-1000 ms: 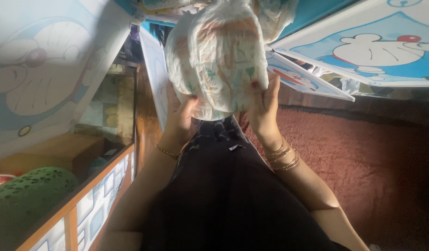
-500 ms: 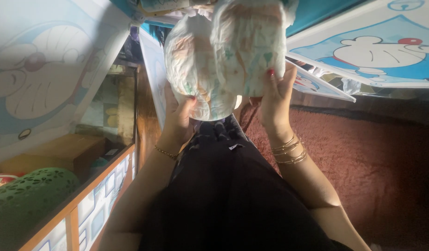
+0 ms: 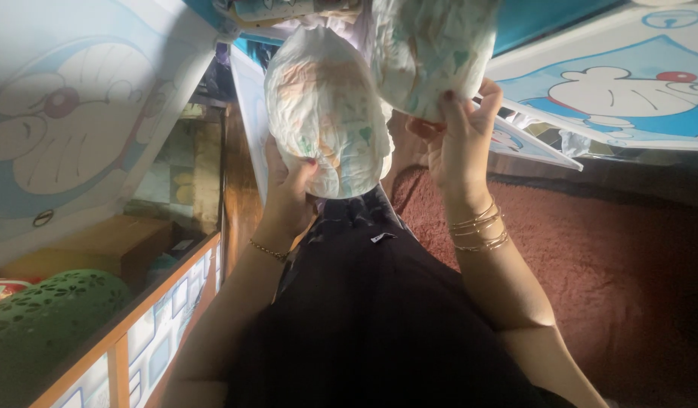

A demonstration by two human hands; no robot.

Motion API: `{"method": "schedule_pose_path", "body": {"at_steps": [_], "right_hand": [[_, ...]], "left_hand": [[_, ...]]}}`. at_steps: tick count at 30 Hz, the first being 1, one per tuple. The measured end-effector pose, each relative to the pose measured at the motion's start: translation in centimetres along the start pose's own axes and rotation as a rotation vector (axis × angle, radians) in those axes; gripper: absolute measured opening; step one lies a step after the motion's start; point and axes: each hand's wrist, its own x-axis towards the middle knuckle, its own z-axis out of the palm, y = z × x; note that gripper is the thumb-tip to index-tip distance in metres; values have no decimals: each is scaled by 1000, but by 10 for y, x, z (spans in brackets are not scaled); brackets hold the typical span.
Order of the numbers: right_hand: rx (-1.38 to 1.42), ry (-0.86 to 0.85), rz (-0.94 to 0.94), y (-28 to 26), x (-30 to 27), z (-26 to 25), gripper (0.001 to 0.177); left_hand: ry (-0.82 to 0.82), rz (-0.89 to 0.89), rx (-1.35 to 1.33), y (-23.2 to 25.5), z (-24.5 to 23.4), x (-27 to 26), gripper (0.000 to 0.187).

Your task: The person opens a closet door and retrieves a folded blue patterned cloth, then a yellow plastic bag containing diapers. They remove several diapers from the bag, place them back into the closet, and finally retrieve a folded dark garment before closing the closet.

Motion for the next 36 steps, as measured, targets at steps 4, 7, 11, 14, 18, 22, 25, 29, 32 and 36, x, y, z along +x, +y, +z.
{"method": "schedule_pose_path", "body": {"at_steps": [4, 7, 11, 14, 18, 22, 25, 29, 32, 36], "right_hand": [[42, 77, 154, -16, 4, 13, 31], [89, 84, 143, -17, 8, 16, 32], [137, 120, 78, -9, 17, 12, 31], [149, 124, 34, -5, 22, 10, 29], [148, 144, 14, 0, 27, 7, 23], [218, 161, -29, 6, 30, 4, 27], [264, 165, -80, 7, 32, 3, 24], [263, 185, -94, 6, 30, 5, 23], [267, 196, -83, 6, 29, 5, 24], [281, 155, -73, 10, 27, 0, 28]], "left_hand": [[76, -93, 1, 30, 17, -10, 62], [115, -165, 108, 35, 18, -11, 59], [132, -168, 74, 35, 18, -10, 55], [147, -178, 60, 35, 18, -9, 56], [177, -184, 24, 34, 17, -8, 59], [196, -187, 31, 27, 11, -5, 59], [147, -122, -24, 26, 9, -5, 59], [130, -159, -6, 33, 14, -9, 58], [141, -217, -28, 39, 18, -11, 64], [98, -155, -77, 31, 13, -10, 65]]}}
